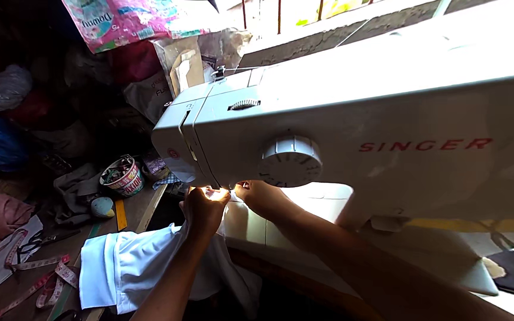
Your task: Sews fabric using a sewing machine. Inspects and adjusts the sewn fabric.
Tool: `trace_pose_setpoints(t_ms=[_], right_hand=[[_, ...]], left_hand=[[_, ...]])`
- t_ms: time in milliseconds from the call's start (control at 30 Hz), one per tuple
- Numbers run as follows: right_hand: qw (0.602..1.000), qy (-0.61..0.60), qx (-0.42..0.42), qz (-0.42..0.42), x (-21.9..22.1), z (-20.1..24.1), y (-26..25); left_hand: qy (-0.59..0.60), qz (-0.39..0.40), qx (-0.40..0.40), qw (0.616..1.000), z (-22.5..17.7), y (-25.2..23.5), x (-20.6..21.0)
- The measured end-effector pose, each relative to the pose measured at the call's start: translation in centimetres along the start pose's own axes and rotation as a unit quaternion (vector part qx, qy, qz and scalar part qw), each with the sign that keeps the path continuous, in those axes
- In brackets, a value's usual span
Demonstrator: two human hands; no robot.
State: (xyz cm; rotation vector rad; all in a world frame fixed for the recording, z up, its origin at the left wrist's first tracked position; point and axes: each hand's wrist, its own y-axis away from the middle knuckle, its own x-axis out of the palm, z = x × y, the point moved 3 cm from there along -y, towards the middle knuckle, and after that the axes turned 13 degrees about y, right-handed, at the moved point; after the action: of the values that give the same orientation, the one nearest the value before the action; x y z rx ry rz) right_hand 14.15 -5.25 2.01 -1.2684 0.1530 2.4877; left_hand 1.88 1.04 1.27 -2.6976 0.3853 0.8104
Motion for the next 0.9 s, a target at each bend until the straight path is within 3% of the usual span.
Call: trace_pose_setpoints(t_ms=[900], right_hand=[[1.0,-0.014,-0.022,-0.016,0.67,-0.64,-0.35]], left_hand=[[-0.004,-0.012,0.008,1.0,0.13,-0.18,0.17]])
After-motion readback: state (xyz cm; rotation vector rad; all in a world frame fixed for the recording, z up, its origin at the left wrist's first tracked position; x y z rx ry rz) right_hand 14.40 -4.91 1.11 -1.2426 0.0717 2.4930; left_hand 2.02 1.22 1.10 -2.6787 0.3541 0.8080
